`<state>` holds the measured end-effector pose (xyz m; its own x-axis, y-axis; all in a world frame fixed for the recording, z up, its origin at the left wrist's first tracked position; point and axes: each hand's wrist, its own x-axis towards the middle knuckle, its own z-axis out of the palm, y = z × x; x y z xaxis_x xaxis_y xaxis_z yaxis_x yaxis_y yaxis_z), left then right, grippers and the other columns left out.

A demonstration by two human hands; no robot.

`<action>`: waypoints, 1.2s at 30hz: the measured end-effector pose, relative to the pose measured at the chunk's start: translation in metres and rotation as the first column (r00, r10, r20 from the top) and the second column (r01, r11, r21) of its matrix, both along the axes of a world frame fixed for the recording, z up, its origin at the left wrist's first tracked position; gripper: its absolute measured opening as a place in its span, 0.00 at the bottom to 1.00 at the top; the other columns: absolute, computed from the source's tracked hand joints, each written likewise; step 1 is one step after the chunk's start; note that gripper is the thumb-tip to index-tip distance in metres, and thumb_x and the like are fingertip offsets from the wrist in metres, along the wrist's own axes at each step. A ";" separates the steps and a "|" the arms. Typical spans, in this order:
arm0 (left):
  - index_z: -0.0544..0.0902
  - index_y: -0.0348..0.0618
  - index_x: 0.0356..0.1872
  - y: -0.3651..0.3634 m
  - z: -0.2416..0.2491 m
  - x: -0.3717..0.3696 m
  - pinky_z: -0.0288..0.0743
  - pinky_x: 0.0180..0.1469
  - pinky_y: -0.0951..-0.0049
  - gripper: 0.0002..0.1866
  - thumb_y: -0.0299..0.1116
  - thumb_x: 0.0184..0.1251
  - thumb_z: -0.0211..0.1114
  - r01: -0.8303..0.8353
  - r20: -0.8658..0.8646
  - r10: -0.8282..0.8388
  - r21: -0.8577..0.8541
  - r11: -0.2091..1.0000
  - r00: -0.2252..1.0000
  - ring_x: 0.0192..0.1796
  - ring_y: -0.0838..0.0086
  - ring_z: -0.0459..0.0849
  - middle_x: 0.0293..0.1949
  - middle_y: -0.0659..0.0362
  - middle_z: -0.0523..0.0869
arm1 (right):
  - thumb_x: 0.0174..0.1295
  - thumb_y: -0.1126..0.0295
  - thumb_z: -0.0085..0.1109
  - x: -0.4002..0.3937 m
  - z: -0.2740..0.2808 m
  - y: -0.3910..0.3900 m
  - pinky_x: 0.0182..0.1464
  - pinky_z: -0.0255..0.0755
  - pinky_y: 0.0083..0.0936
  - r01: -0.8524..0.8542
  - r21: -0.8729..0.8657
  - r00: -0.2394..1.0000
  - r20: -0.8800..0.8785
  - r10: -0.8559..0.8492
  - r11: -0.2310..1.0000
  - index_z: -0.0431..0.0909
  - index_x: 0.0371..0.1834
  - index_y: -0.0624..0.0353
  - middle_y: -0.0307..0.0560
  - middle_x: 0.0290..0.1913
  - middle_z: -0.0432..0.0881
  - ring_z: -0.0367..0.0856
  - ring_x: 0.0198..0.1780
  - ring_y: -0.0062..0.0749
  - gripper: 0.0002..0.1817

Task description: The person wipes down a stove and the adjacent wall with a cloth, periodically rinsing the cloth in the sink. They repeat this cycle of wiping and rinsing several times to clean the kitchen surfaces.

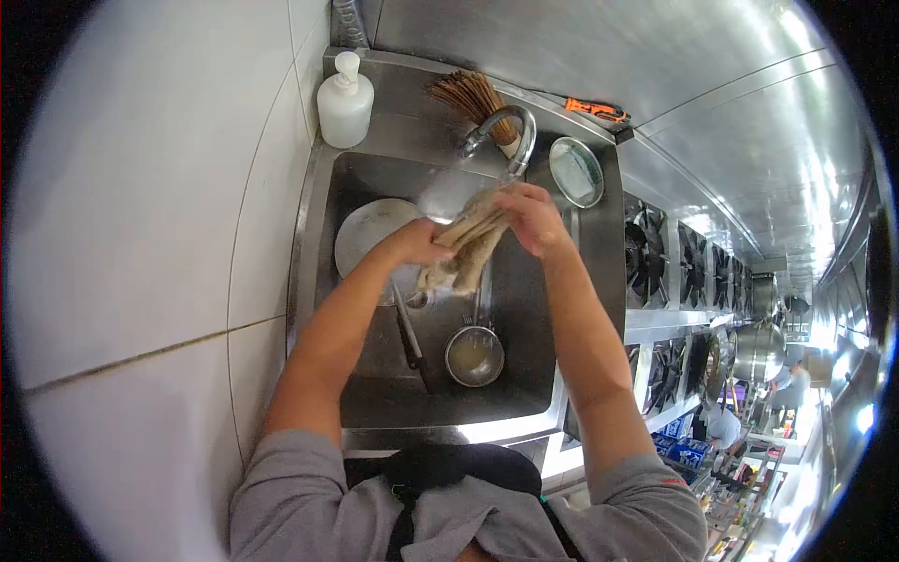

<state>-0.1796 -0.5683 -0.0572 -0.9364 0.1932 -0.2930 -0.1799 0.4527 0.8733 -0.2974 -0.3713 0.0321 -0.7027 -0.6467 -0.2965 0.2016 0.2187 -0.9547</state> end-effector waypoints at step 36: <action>0.87 0.36 0.44 -0.025 0.044 -0.014 0.76 0.50 0.71 0.20 0.45 0.69 0.66 0.097 0.191 -0.096 0.008 0.995 0.977 0.45 0.74 0.83 0.46 0.56 0.87 | 0.67 0.60 0.50 0.003 0.008 0.014 0.59 0.74 0.46 0.266 -0.364 0.916 0.383 -0.117 0.893 0.73 0.59 0.65 0.55 0.54 0.81 0.81 0.55 0.47 0.23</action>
